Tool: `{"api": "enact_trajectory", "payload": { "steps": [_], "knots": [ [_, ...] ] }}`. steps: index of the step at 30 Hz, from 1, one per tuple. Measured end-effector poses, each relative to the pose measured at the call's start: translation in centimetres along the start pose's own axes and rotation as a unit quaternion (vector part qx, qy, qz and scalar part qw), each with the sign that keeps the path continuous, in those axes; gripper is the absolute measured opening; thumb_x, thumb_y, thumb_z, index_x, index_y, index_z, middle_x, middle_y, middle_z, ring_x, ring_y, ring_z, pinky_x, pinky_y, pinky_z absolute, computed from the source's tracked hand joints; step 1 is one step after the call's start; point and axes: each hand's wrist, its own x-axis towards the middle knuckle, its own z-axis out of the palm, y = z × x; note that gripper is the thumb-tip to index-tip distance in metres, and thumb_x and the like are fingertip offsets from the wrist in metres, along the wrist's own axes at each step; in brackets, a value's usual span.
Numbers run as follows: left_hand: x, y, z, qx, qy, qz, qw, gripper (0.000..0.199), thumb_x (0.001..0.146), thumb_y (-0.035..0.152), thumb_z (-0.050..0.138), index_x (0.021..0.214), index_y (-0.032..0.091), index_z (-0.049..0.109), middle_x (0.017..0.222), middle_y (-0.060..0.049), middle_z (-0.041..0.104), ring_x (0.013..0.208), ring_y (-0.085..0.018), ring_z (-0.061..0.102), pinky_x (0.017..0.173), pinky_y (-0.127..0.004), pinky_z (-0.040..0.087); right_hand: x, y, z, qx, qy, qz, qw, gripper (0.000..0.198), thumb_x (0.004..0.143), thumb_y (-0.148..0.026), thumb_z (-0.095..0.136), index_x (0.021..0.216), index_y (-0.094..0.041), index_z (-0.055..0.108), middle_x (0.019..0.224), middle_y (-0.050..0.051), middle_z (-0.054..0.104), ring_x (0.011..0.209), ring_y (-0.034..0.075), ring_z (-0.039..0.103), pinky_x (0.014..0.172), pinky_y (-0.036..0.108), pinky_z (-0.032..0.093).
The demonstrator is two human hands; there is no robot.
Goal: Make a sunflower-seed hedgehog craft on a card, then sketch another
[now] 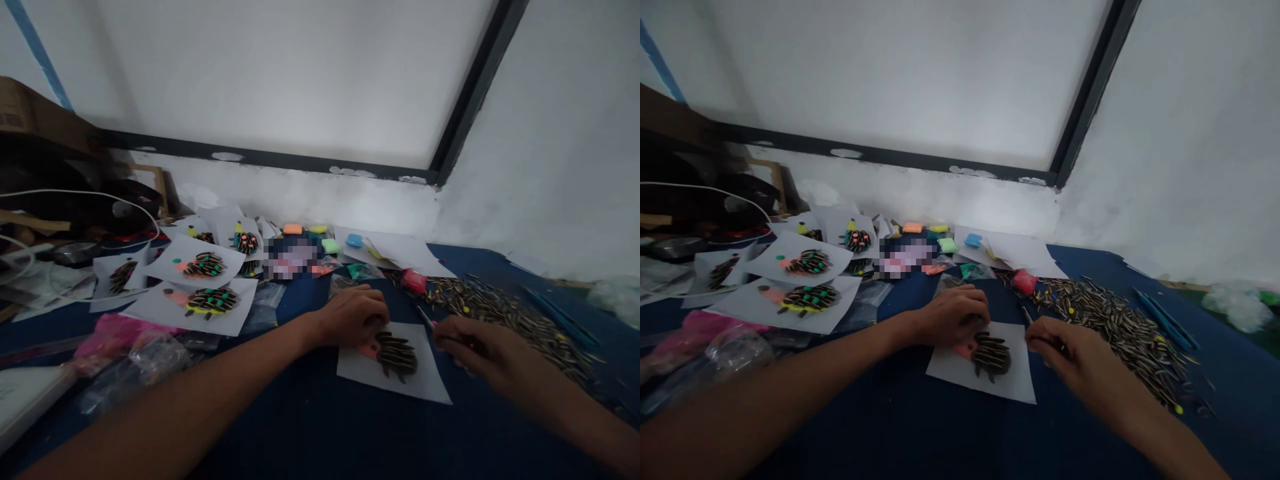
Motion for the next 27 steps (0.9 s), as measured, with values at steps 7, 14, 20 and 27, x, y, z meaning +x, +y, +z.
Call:
{"api": "enact_trajectory", "payload": {
  "steps": [7, 14, 20, 27],
  "knots": [
    [-0.1, 0.1, -0.2, -0.002, 0.006, 0.002, 1.0, 0.016, 0.082, 0.008, 0.052, 0.084, 0.015, 0.066, 0.092, -0.004, 0.064, 0.084, -0.014, 0.055, 0.078, -0.025, 0.043, 0.0, -0.1, 0.9, 0.005, -0.082, 0.002, 0.997, 0.022, 0.083, -0.032, 0.051, 0.084, -0.023, 0.071, 0.076, 0.003, 0.072, 0.064, 0.017, 0.065, 0.056, 0.026, 0.047],
    [0.0, 0.2, -0.1, 0.004, 0.004, -0.002, 1.0, 0.015, 0.082, 0.008, 0.053, 0.084, 0.015, 0.066, 0.091, -0.003, 0.064, 0.083, -0.013, 0.054, 0.078, -0.025, 0.042, 0.2, -0.9, 0.9, 0.003, -0.084, 0.011, 0.996, 0.022, 0.083, -0.029, 0.048, 0.082, -0.023, 0.07, 0.075, 0.002, 0.072, 0.062, 0.016, 0.066, 0.054, 0.024, 0.046],
    [0.0, 0.1, 0.0, 0.007, 0.01, 0.002, 1.0, 0.014, 0.082, 0.009, 0.053, 0.083, 0.015, 0.066, 0.092, -0.003, 0.064, 0.082, -0.013, 0.054, 0.079, -0.025, 0.041, 0.2, -1.3, 1.3, -0.003, -0.072, 0.008, 0.997, 0.022, 0.084, -0.031, 0.049, 0.081, -0.023, 0.069, 0.07, 0.002, 0.071, 0.057, 0.015, 0.063, 0.05, 0.024, 0.043],
    [0.0, 0.0, 0.2, 0.005, 0.013, 0.004, 1.0, 0.015, 0.082, 0.008, 0.053, 0.083, 0.015, 0.066, 0.091, -0.003, 0.064, 0.082, -0.012, 0.054, 0.079, -0.024, 0.041, 0.2, -0.9, 1.9, -0.004, -0.067, 0.001, 0.998, 0.019, 0.083, -0.028, 0.049, 0.079, -0.023, 0.067, 0.069, 0.0, 0.069, 0.056, 0.014, 0.061, 0.051, 0.023, 0.04]
  ]
}}
